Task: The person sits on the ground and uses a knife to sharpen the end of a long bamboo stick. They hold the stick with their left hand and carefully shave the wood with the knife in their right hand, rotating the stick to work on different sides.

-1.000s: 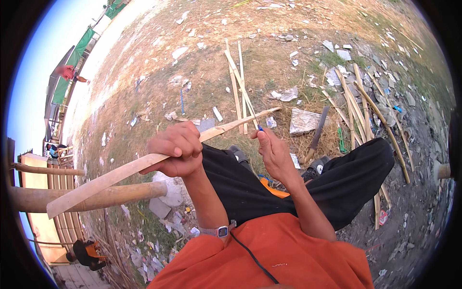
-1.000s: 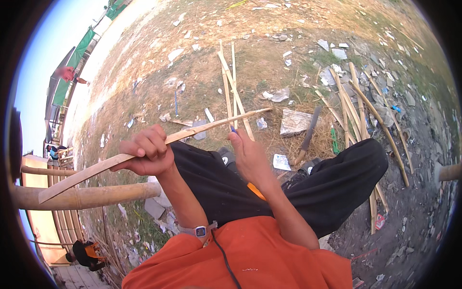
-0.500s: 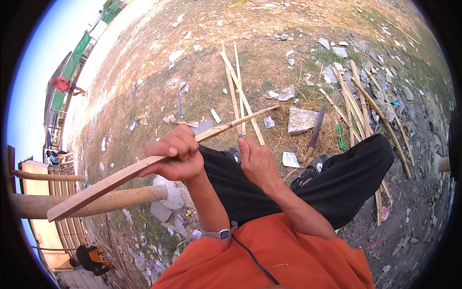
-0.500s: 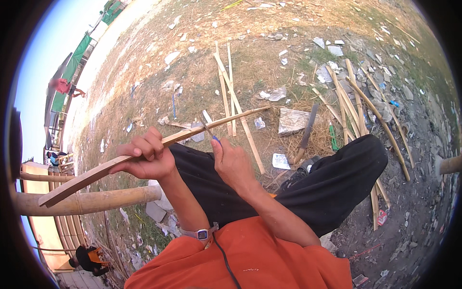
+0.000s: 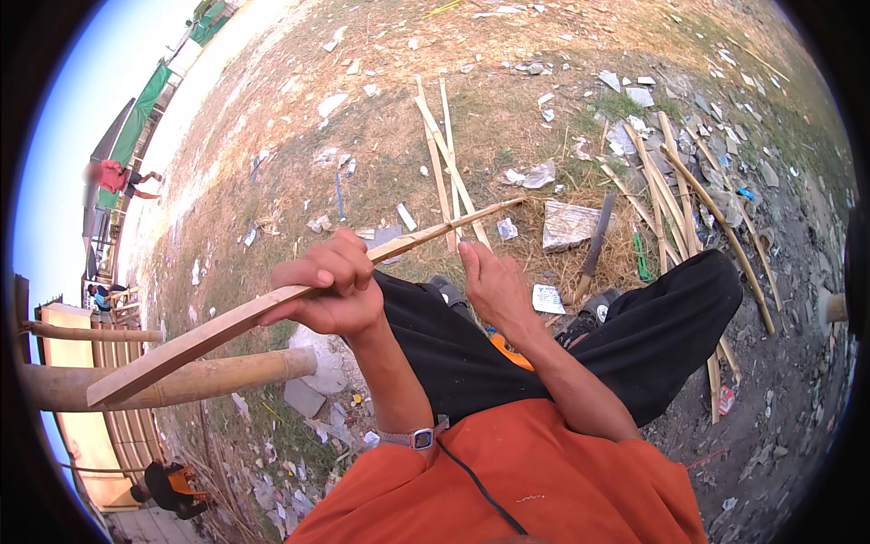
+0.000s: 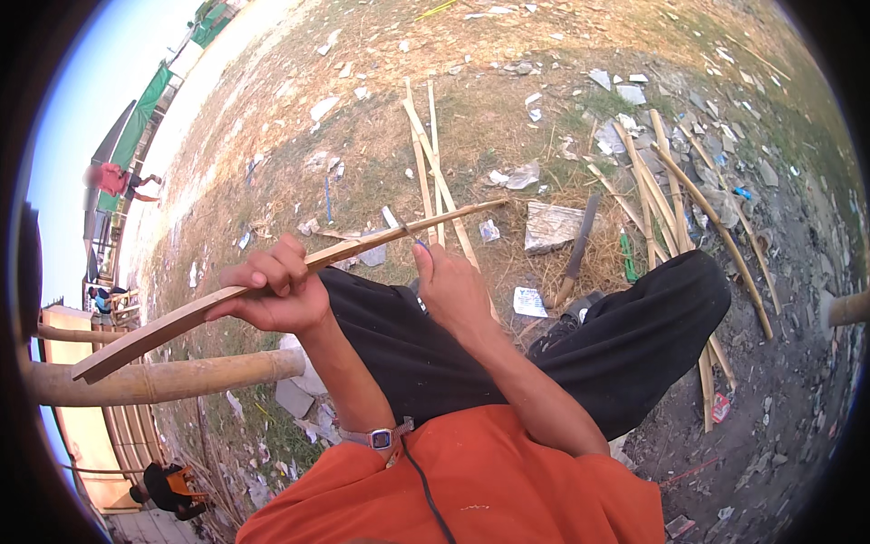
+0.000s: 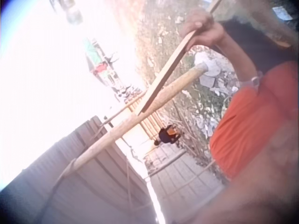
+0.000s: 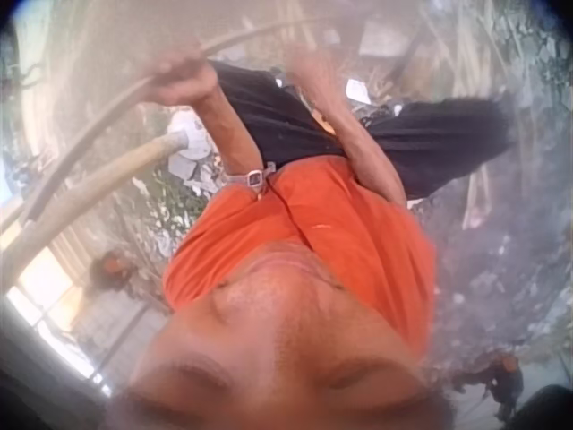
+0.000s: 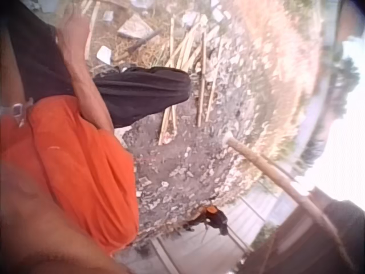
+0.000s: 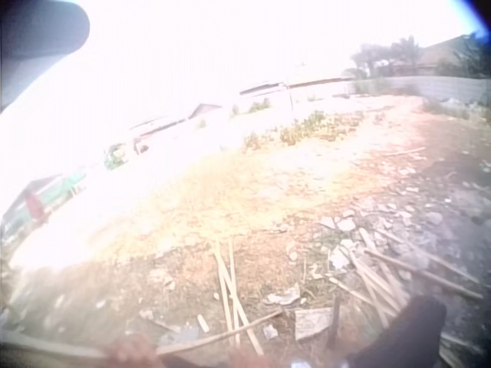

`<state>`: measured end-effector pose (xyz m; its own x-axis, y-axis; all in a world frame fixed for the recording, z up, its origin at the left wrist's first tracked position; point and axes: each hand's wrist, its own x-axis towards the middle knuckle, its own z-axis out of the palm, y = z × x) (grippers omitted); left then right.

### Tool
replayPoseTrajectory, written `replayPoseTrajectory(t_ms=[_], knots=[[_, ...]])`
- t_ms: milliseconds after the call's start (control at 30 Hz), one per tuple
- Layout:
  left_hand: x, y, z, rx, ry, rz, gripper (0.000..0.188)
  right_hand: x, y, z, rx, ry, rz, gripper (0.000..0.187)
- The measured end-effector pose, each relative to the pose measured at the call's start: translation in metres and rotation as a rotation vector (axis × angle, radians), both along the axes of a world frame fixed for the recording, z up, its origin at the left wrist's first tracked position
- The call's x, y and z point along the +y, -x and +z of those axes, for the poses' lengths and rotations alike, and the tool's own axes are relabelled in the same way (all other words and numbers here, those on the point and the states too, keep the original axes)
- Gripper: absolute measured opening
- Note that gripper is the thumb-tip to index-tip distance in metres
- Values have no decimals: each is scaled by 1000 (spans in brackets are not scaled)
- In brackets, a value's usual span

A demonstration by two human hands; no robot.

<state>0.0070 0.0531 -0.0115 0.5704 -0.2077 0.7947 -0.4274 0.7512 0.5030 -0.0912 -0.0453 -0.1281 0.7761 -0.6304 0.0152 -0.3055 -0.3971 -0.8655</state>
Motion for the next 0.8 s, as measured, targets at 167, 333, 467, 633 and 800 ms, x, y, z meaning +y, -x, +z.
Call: replayPoseTrajectory(t_ms=[167,333,467,633,800], knots=[[-6,2,1,11,14,19,60,2,-8,-29,-34,-18,-99,41],[-1,0,0,1,-5,20,59,8,-4,2,-47,10,-42,43],[-7,4,1,-8,-6,34,58,-10,-8,-28,-63,15,-78,45],[-1,-9,2,18,6,64,56,6,-3,-19,-10,66,-64,42],[-7,-4,5,106,-8,91,60,1,-12,-28,-7,150,-112,43]])
